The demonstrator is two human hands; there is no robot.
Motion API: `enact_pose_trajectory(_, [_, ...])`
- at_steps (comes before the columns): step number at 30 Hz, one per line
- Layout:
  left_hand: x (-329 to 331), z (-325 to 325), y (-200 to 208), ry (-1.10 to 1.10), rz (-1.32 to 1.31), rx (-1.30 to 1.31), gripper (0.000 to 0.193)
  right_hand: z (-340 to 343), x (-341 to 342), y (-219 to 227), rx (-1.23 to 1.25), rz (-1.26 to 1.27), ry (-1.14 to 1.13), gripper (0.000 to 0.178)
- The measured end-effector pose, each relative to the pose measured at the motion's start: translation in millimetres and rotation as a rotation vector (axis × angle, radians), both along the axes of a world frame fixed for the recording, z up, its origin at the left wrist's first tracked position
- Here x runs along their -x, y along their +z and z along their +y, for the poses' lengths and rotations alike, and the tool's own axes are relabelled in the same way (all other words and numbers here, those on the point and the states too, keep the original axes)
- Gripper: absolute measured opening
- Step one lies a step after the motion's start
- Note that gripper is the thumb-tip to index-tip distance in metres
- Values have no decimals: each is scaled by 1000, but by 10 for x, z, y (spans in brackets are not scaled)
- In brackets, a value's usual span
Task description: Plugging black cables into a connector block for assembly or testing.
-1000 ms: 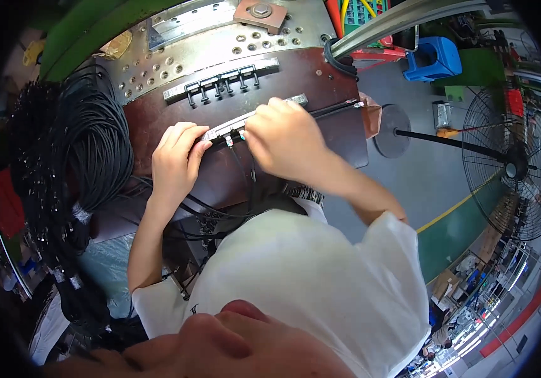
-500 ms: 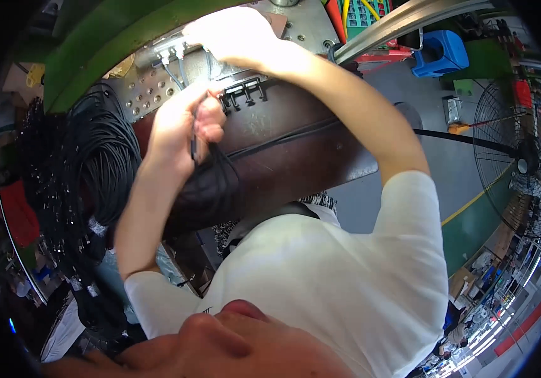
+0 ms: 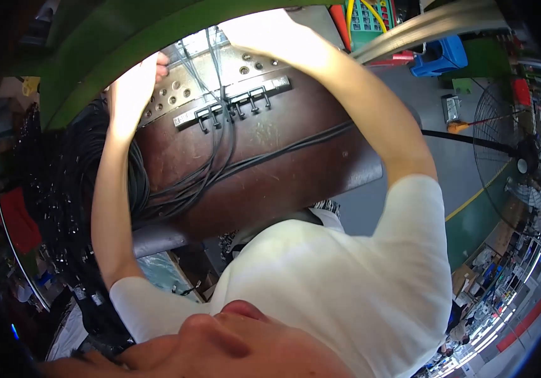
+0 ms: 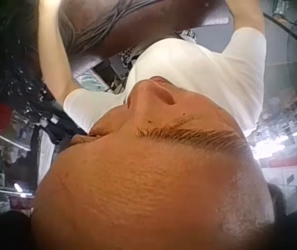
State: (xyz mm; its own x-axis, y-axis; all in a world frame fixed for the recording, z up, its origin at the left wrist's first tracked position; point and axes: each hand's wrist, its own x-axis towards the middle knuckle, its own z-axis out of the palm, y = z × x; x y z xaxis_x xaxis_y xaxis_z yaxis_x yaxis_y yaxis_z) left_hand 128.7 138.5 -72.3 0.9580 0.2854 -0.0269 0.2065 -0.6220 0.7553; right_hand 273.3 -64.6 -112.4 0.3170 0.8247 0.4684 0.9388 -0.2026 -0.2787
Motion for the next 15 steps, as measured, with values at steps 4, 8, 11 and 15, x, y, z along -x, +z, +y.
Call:
enact_pose_trajectory(4, [-139, 30, -101, -318, -595, -1004, 17, 81, 98, -39, 14, 18, -11, 30])
enact_pose_trajectory(8, [-192, 166, -294, -286, -675, -1010, 19, 50, 19, -93, 13, 15, -15, 30])
enact_pose_trajectory(11, [-189, 39, -368, -221, -625, -1020, 14, -39, 5, -142, 18, 20, -30, 30])
enact_pose_trajectory(15, [-233, 192, -358, -244, -685, -934, 24, -34, -98, -215, 9, 22, -34, 30])
